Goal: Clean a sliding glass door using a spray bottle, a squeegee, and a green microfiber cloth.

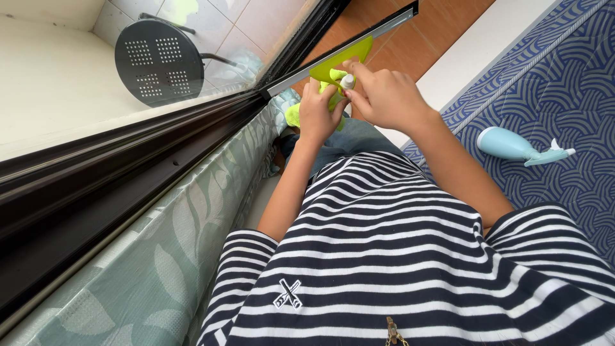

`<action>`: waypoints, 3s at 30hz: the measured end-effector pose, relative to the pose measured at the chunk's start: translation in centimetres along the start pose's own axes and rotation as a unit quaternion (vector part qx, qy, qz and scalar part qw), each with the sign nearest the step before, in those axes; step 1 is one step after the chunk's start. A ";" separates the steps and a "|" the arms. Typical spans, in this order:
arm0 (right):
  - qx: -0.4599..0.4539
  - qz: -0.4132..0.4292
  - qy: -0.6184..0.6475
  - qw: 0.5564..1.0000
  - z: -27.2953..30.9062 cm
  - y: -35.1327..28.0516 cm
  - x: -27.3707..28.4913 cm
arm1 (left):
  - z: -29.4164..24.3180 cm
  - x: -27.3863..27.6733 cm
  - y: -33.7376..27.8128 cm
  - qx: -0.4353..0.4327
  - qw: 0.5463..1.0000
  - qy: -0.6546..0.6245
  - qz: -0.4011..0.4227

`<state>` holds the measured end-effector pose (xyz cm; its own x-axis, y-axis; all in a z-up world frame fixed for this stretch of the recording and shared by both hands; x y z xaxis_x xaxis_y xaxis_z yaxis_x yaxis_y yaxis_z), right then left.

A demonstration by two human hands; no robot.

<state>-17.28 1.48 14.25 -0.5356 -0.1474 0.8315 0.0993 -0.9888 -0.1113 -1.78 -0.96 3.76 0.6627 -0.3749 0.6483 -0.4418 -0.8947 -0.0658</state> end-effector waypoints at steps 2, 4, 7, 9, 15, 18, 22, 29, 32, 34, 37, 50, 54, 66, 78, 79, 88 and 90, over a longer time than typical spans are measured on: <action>-0.024 0.112 0.001 0.993 0.9 0.6 1.7 | 0.4 0.2 0.0 0.026 0.999 0.019 0.030; 0.015 0.083 0.001 0.996 -0.1 0.4 0.9 | -0.2 0.9 0.2 0.009 1.000 0.014 0.018; 0.064 0.049 -0.008 0.997 -0.9 0.4 0.4 | -0.3 1.0 0.4 -0.017 1.000 0.018 0.009; 0.073 0.044 -0.013 0.996 -1.2 0.5 -0.3 | 0.1 0.9 0.2 -0.023 0.999 0.030 0.015; 0.043 0.059 -0.106 0.992 -0.8 0.7 -0.3 | 0.3 0.5 -0.1 -0.022 0.998 0.036 0.037; 0.036 0.092 -0.080 0.992 0.4 0.8 0.7 | 0.6 0.7 -0.4 -0.042 0.998 0.033 0.027; 0.100 0.024 -0.088 0.991 -0.3 0.0 0.1 | 0.2 1.4 0.0 -0.043 0.998 0.035 0.019; 0.042 0.064 -0.121 0.990 -0.7 -0.2 -1.0 | 0.0 1.4 0.0 -0.060 0.997 0.026 0.031; 0.079 0.024 -0.092 0.992 1.2 -0.4 1.1 | 0.0 1.5 -0.2 -0.057 0.996 0.049 0.048; 0.073 0.032 -0.090 0.993 0.1 -0.9 0.3 | 0.0 1.7 -0.1 -0.060 0.996 0.039 0.044; 0.047 0.055 -0.089 0.993 -1.1 -1.2 -0.7 | -0.2 1.8 -0.2 -0.075 0.996 0.033 0.044; -0.003 0.062 -0.125 0.990 -1.8 -2.4 -1.0 | -0.8 0.3 -0.8 -0.098 0.994 0.023 0.051; -0.037 0.083 -0.130 0.987 -0.2 -2.4 0.6 | -0.6 -0.4 -1.2 -0.071 0.996 0.002 0.050; -0.038 0.109 -0.153 0.981 -3.3 -4.7 -2.1 | -0.3 -1.4 -1.6 -0.103 0.990 0.010 0.099; -0.022 -0.026 0.039 0.999 -3.8 -6.6 -3.5 | -1.2 -1.4 -2.2 -0.135 0.979 0.012 0.154; -0.046 -0.038 0.062 0.996 -3.8 -7.0 -4.1 | -1.1 -1.4 -2.4 -0.136 0.981 0.010 0.137; -0.164 -0.057 0.126 0.977 -3.0 -8.4 -6.4 | -0.6 -2.8 -4.1 -0.104 0.985 0.032 0.137; -0.166 -0.067 0.133 0.975 -3.2 -8.6 -7.0 | -0.5 -3.1 -4.3 -0.104 0.985 0.032 0.130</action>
<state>-17.07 10.98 7.62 -0.7283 0.0269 0.6848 -0.2404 -0.9457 -0.2186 -2.24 4.19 2.46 0.4741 -0.5632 0.6768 -0.7109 -0.6984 -0.0832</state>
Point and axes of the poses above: each hand's wrist, its own y-axis towards the middle knuckle, its own x-axis out of the back of the hand, z = x × y, the point moved 4 cm from there along y, towards the middle knuckle, and after that the axes turned 8 degrees about x, right-handed, at the moved point
